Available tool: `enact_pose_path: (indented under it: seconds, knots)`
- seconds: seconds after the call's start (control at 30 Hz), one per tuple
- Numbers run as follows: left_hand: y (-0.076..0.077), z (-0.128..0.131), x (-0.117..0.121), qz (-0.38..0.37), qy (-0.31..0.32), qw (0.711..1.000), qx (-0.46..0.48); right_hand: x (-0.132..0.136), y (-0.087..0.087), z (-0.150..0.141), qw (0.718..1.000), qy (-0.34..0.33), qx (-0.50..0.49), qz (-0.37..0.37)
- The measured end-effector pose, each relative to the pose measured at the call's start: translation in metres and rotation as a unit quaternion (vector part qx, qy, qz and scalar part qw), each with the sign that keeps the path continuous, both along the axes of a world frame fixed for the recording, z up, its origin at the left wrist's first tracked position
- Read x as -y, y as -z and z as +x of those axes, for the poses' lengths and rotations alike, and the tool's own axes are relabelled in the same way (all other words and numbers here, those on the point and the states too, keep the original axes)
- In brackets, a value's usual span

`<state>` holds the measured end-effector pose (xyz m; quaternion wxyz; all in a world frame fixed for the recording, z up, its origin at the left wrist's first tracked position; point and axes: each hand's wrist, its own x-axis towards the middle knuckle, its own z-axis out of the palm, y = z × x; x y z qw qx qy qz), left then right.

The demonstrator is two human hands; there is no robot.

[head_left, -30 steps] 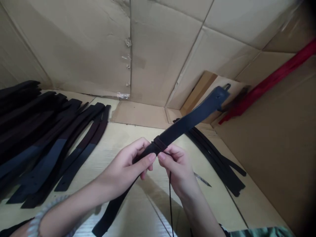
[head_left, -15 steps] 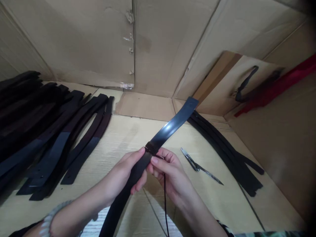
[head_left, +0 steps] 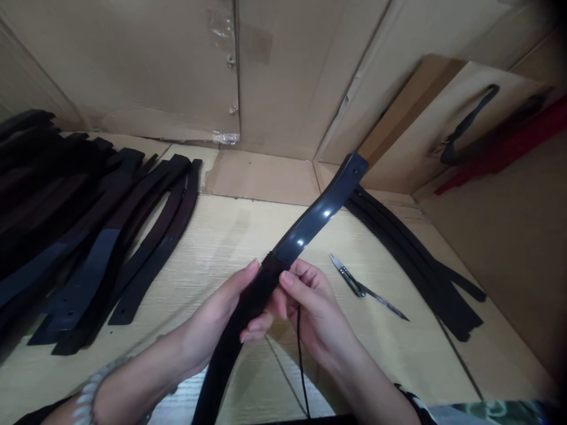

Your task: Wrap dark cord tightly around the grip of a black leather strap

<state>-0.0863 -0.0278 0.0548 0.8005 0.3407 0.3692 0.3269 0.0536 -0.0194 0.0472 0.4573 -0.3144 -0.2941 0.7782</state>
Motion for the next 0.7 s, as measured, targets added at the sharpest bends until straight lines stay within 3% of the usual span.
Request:
enact_pose_path:
  seconds: [0.13,0.23,0.4,0.47,0.57,0.7]
  knots:
    - [0.0,-0.004,0.002,-0.034,0.035,0.991,0.125,0.0,-0.002,0.002,0.999,0.013,0.032,-0.008]
    - [-0.004,-0.005,0.004,0.004,0.048,0.992,0.116,-0.001,-0.002,0.002,0.999,-0.002,0.01,-0.033]
    - [-0.007,-0.009,0.013,0.081,0.062,0.995,0.011,0.001,-0.005,0.003,0.999,-0.005,0.01,-0.049]
    - [-0.006,-0.011,0.019,0.11,0.048,0.989,-0.084,0.004,-0.007,0.004,0.999,0.008,0.01,-0.051]
    - [-0.008,-0.011,0.027,0.158,-0.002,0.956,-0.246,0.007,-0.01,0.004,0.999,0.029,-0.011,-0.039]
    - [-0.021,-0.001,0.029,0.191,-0.038,0.93,-0.31,0.008,-0.012,0.004,0.999,-0.001,-0.039,-0.026]
